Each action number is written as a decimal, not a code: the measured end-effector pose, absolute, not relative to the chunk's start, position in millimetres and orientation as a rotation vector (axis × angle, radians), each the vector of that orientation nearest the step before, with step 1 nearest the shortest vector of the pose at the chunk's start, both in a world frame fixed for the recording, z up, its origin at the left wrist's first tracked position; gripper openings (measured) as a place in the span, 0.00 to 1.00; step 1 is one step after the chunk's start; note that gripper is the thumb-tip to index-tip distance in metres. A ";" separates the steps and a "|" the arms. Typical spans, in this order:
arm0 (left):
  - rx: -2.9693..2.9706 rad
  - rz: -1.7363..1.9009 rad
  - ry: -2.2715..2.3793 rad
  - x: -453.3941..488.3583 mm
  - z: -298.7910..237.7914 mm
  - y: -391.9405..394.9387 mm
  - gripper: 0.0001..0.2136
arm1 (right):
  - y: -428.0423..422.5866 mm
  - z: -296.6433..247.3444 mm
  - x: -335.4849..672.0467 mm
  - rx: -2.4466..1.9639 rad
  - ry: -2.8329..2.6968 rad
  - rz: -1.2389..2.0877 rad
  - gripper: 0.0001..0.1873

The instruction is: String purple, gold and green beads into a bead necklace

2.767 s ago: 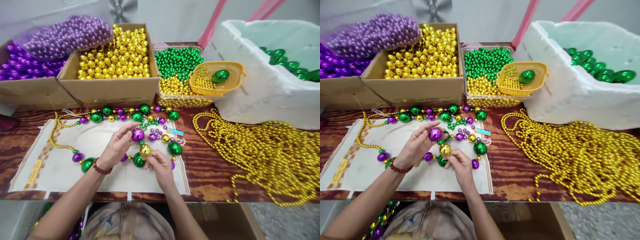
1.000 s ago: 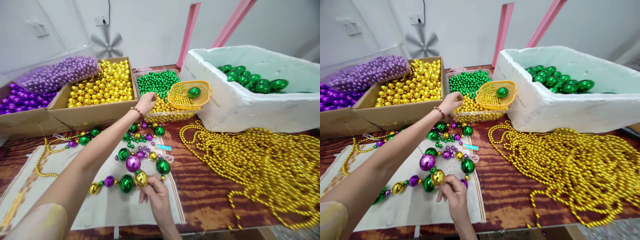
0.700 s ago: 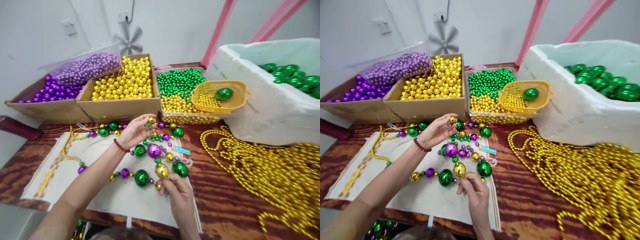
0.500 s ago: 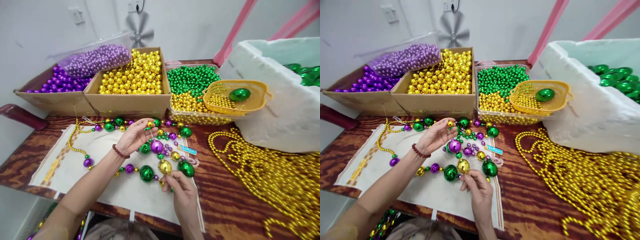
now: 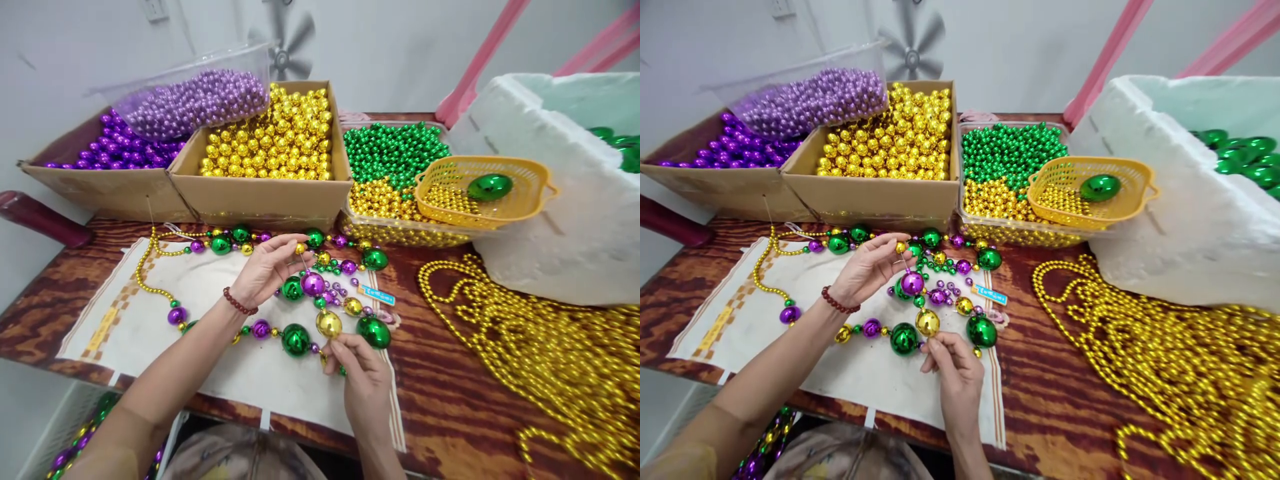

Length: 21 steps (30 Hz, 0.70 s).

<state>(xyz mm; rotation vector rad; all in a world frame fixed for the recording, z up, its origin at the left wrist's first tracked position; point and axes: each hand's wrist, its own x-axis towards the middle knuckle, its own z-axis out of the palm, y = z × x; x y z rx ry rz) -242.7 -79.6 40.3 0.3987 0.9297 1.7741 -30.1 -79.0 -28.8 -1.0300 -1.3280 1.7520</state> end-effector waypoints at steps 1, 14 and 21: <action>0.417 1.773 0.940 -242.7 39.9 -80.1 0.08 | -79.1 -28.8 -31.0 -1.031 -1.327 1.754 0.13; 0.262 1.840 0.997 -203.8 16.7 -72.4 0.09 | -73.4 -30.1 -53.8 -1.031 -1.335 1.817 0.14; 0.507 1.798 1.141 -195.7 28.7 -46.3 0.11 | -65.1 -16.9 -61.2 -0.973 -1.465 1.790 0.13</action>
